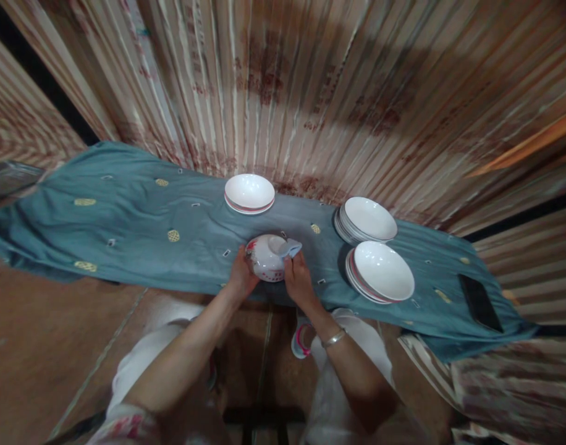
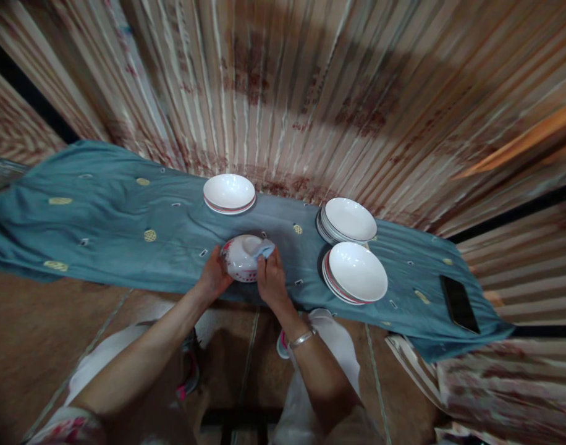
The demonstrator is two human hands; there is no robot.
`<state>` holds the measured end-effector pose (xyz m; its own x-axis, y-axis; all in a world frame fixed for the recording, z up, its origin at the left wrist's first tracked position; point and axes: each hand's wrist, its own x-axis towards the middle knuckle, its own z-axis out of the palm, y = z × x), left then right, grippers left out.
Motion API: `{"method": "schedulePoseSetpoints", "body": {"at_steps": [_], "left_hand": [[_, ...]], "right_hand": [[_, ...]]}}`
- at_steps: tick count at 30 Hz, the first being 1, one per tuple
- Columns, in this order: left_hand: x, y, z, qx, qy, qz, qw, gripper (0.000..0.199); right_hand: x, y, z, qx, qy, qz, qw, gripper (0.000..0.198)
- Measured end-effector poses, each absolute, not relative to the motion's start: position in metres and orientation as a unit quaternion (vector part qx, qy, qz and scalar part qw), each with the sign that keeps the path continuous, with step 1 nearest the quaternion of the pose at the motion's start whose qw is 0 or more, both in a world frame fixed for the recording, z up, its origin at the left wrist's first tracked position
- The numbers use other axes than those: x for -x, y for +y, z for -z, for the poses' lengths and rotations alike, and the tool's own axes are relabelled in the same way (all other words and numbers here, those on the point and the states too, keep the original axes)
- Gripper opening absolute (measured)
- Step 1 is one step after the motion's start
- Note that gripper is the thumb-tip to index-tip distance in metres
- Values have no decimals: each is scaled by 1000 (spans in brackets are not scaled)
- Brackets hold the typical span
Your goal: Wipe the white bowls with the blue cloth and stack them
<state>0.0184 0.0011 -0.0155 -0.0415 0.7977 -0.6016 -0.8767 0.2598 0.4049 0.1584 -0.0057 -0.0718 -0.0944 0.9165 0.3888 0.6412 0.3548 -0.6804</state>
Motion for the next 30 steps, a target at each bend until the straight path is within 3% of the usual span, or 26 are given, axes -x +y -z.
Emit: {"method": "schedulePoseSetpoints", "body": {"at_steps": [10, 21, 24, 30], "left_hand": [[-16, 1, 18, 35, 403, -599, 691, 57], [-15, 0, 18, 41, 406, -592, 695, 56], [-15, -1, 18, 35, 406, -584, 703, 58], [-13, -2, 21, 35, 392, -576, 716, 59]], "right_hand": [[-160, -38, 83, 521, -772, -169, 322, 72], [-156, -52, 86, 447, -850, -7, 278, 90], [-154, -49, 84, 429, -862, 26, 269, 87], [-151, -40, 71, 407, -881, 53, 234, 61]]}}
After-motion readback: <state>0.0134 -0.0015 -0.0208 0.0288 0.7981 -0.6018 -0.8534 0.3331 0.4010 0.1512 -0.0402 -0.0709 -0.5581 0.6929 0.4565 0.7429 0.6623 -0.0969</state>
